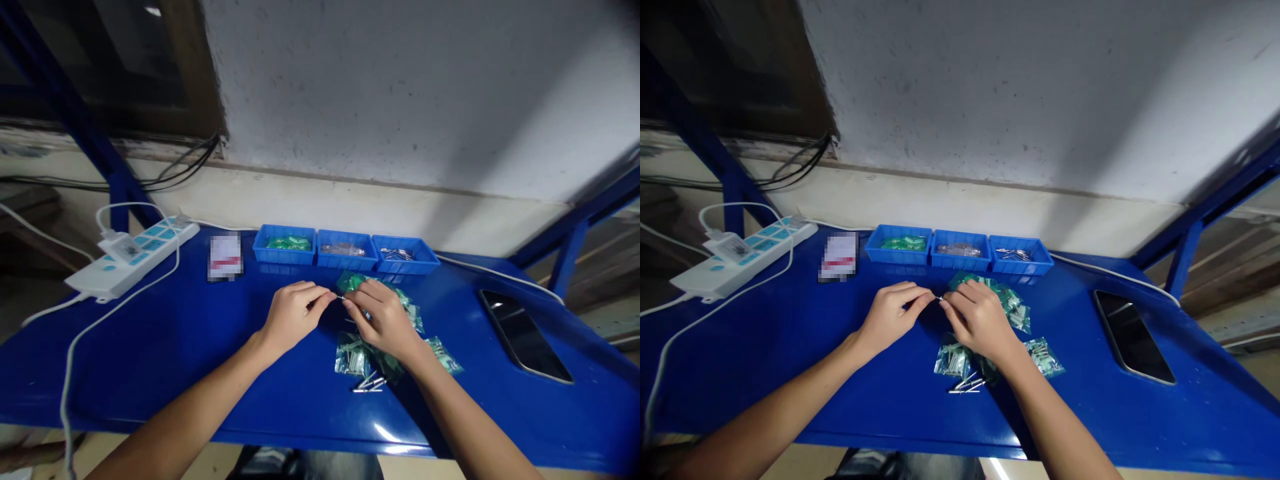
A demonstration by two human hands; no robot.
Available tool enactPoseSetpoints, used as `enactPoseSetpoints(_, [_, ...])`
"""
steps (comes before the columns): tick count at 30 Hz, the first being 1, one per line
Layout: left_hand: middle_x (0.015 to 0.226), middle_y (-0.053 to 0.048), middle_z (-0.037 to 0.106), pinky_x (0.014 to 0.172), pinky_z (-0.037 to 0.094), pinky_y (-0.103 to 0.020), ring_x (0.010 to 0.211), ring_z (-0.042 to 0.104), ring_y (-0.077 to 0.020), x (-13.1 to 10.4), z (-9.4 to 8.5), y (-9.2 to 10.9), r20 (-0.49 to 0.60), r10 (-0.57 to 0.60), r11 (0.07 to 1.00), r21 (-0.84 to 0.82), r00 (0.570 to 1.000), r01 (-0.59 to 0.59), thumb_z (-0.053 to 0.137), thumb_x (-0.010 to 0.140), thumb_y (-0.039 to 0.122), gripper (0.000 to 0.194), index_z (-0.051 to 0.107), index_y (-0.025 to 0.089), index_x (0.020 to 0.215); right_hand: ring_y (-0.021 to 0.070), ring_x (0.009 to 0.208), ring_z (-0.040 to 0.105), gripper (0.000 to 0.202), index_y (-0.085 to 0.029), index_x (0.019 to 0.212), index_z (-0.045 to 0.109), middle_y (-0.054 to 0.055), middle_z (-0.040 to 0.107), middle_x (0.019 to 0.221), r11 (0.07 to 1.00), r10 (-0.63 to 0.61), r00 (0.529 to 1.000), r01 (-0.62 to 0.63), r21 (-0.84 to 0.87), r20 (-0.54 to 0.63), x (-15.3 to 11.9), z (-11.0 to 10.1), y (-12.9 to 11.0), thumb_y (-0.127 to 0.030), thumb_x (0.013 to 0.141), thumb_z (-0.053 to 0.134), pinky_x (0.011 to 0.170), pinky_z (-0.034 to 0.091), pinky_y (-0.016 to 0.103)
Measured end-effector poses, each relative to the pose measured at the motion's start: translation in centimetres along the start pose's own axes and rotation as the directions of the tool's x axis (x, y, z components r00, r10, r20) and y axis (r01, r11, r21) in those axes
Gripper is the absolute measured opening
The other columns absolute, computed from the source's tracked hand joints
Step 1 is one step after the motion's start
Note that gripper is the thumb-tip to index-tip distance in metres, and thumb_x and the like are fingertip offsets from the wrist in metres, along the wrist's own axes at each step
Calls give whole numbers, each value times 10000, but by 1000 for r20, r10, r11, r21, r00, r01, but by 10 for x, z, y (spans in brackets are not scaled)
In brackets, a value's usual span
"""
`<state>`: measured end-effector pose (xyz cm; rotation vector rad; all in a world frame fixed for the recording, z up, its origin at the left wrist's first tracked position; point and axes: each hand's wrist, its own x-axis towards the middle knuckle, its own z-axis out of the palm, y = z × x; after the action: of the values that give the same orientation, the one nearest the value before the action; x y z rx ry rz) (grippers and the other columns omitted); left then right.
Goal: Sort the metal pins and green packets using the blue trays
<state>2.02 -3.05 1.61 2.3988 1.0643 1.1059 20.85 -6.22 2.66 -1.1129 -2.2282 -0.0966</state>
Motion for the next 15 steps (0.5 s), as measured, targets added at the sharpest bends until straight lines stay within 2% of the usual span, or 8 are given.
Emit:
enactPoseSetpoints(3, [743,-10,692,667,405,-252,690,601,-136,0,2,3,-12,-27,999,45,1000,27,450,912,277,266,683,200,809,159,644,438,174,-157,802,593,38,529,655,997,-6,998,2,-74,-55,0,4,-4,-205,895,454,611,328,284])
enactPoseSetpoints(6, [609,-8,641,592,368,-254,598,562,-130,0,3,6,-44,-97,988,120,994,102,458,905,313,343,654,181,656,147,606,421,203,-166,703,559,22,501,605,994,17,991,-31,-107,-132,0,8,-10,-187,881,464,600,322,281])
enactPoseSetpoints(9, [541,-5,579,563,354,-256,549,515,-122,1,6,8,10,-161,977,141,987,158,430,914,332,426,602,170,560,130,552,402,277,-181,595,494,3,460,550,990,20,968,-54,-129,-250,2,0,-5,-189,870,467,569,310,272])
enactPoseSetpoints(11, [634,-11,613,641,396,-271,643,537,-142,-1,8,10,132,-113,990,97,985,101,439,908,379,357,657,181,706,121,520,396,306,-185,570,481,-5,442,527,978,57,922,-129,-165,-382,5,-12,12,-221,873,457,548,306,265])
enactPoseSetpoints(12, [726,-21,636,698,414,-292,729,548,-164,-2,9,12,202,-67,996,70,977,54,468,886,426,316,673,192,830,121,516,408,319,-183,573,491,-2,448,528,960,110,883,-214,-182,-456,6,-19,23,-249,881,442,549,314,263])
enactPoseSetpoints(14, [983,-58,629,804,424,-362,929,524,-226,-7,11,14,317,22,999,32,948,-34,558,799,521,402,636,216,1050,148,568,474,346,-168,641,561,29,522,574,857,275,775,-466,-221,-569,7,-32,50,-336,899,403,591,346,277])
enactPoseSetpoints(15, [1112,-76,582,843,417,-401,1019,488,-260,-9,12,15,359,54,997,23,932,-67,602,752,546,482,610,225,1111,173,610,510,361,-159,708,602,47,562,609,781,375,741,-576,-240,-558,6,-36,63,-400,892,406,605,354,289])
